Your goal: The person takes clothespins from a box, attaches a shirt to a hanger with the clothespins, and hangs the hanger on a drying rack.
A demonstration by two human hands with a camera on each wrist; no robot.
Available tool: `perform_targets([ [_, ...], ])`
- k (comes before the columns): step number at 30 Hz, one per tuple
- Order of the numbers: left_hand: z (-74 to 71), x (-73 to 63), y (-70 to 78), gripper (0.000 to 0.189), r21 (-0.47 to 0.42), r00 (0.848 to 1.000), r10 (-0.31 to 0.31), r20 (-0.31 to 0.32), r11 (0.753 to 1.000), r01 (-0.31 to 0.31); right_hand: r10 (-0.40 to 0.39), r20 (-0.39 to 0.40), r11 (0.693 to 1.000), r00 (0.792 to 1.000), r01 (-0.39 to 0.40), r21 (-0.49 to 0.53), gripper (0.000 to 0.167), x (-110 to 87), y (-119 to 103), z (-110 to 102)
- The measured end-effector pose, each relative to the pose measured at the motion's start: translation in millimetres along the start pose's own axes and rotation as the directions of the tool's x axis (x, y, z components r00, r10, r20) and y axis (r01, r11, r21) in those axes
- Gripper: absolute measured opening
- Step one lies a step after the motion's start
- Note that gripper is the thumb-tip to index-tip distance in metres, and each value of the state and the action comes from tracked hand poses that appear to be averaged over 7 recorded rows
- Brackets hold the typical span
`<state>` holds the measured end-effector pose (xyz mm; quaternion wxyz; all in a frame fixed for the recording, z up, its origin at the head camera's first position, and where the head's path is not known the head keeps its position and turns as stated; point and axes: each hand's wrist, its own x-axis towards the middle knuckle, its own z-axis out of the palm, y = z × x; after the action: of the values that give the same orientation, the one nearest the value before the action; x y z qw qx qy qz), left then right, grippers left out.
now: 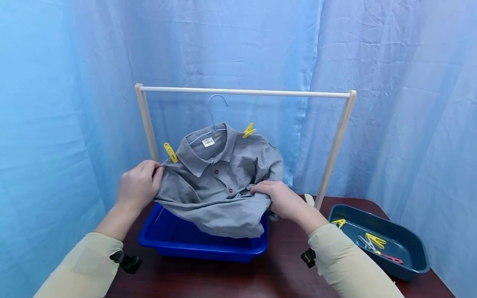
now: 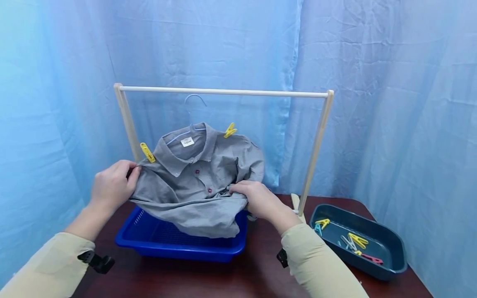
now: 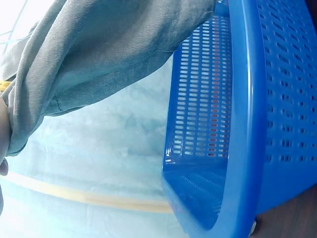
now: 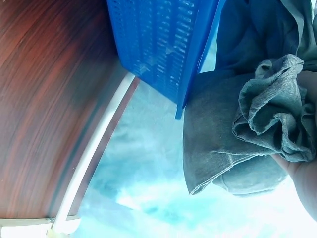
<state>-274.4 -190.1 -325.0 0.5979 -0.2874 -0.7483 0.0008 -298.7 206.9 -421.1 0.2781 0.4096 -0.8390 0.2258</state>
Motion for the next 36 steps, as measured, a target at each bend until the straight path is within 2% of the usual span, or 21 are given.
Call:
perform_targets([
  [7, -4.1, 0.9, 1.0, 0.012, -0.017, 0.999, -0.016, 0.029, 1.000, 0.017, -0.009, -0.014, 1.000, 1.000, 0.009, 0.013, 0.060, -0.9, 3.4, -1.6],
  [11, -3.8, 0.9, -0.3, 0.012, -0.024, 0.999, -0.023, 0.041, 0.999, 0.024, 0.012, -0.008, 1.000, 1.000, -0.012, 0.013, 0.063, -0.9, 4.6, -1.8],
  [16, -3.2, 1.4, -1.3, 0.011, -0.038, 0.999, -0.018, 0.042, 0.999, 0.020, 0.045, -0.005, 0.999, 0.999, -0.045, 0.016, 0.060, -0.6, 5.5, -2.0],
  [25, -2.3, 0.7, -3.7, 0.010, -0.049, 0.999, -0.014, 0.046, 0.999, 0.016, 0.032, -0.018, 0.999, 0.999, -0.031, 0.025, 0.057, -0.1, 10.6, -0.1],
  [36, -2.3, 1.3, -4.3, 0.011, -0.063, 0.999, -0.008, 0.052, 0.998, 0.012, 0.027, -0.045, 0.999, 0.999, -0.026, 0.024, 0.045, -0.3, 16.3, -2.1],
])
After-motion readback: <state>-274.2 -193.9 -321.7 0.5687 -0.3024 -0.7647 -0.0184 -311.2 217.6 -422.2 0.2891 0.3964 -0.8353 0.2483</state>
